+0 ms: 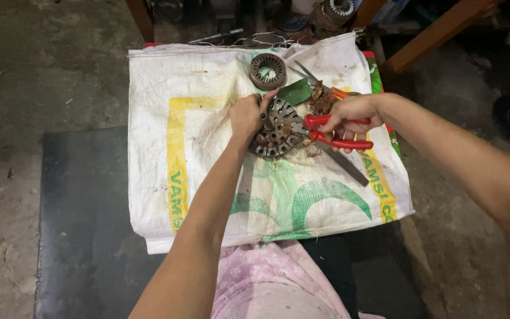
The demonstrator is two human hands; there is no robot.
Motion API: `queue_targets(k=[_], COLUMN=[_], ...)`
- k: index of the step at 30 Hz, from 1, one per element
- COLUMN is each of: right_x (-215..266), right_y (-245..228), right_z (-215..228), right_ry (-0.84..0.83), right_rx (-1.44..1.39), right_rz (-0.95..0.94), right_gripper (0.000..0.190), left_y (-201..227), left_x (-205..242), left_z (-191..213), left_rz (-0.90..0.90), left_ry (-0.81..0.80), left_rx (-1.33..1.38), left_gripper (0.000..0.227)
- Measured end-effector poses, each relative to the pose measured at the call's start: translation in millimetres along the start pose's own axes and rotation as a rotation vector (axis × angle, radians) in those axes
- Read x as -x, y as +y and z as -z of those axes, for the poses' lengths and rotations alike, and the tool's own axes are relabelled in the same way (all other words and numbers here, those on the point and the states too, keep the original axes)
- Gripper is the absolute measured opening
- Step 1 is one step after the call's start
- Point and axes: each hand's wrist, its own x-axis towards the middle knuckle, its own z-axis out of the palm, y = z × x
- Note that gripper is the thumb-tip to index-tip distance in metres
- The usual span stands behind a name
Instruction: The person uses red pliers to scrape and remove debris from a circular metal component with radial slots. The person holds the component steady with one hand while using the pliers to pick out material from the slots, working methodically around the object.
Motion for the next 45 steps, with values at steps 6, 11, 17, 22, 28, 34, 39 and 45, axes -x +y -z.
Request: queue_targets(k=[6, 11, 17, 22, 28, 34, 39, 45], right_x=[-4, -6, -14, -19, -24, -20, -22, -43], right_y=[35, 42, 49, 63, 72, 68, 65, 81], right_z=[-23, -42, -77, -101, -116, -122, -128, -146], right_ry=[0.121, 0.143, 0.474, 0.786, 0.842, 0.832, 0.812, 1.005], right_rx=[-0.157, -0.197, 0.314, 0.644, 0.704, 0.603, 0.508, 0.531], right_rz=[0.066, 0.083, 0.027, 0.187, 0.202, 0.16, 0.148, 0.226], right_gripper=[0.047, 0.034, 0.028, 0.038, 0.043, 0.036, 0.036, 0.035], left_y=[2, 2, 4, 2, 2, 7, 13, 12], left_x=[1, 1, 1, 0, 1, 0, 2, 4], left_z=[3, 7, 6, 5, 3, 7, 15, 12], left_rz=[-0.02, 0.006, 0.027, 0.013, 0.012, 0.025, 0.058, 0.012], left_ry=[0.002, -0.034, -0.047, -0.035, -0.023, -0.054, -0.088, -0.024], left_rx=[-0.005, 0.023, 0.026, 0.026, 0.015, 0.013, 0.012, 0.023], left_gripper=[0.068, 0.072, 0.073, 0.073, 0.073, 0.075, 0.076, 0.073])
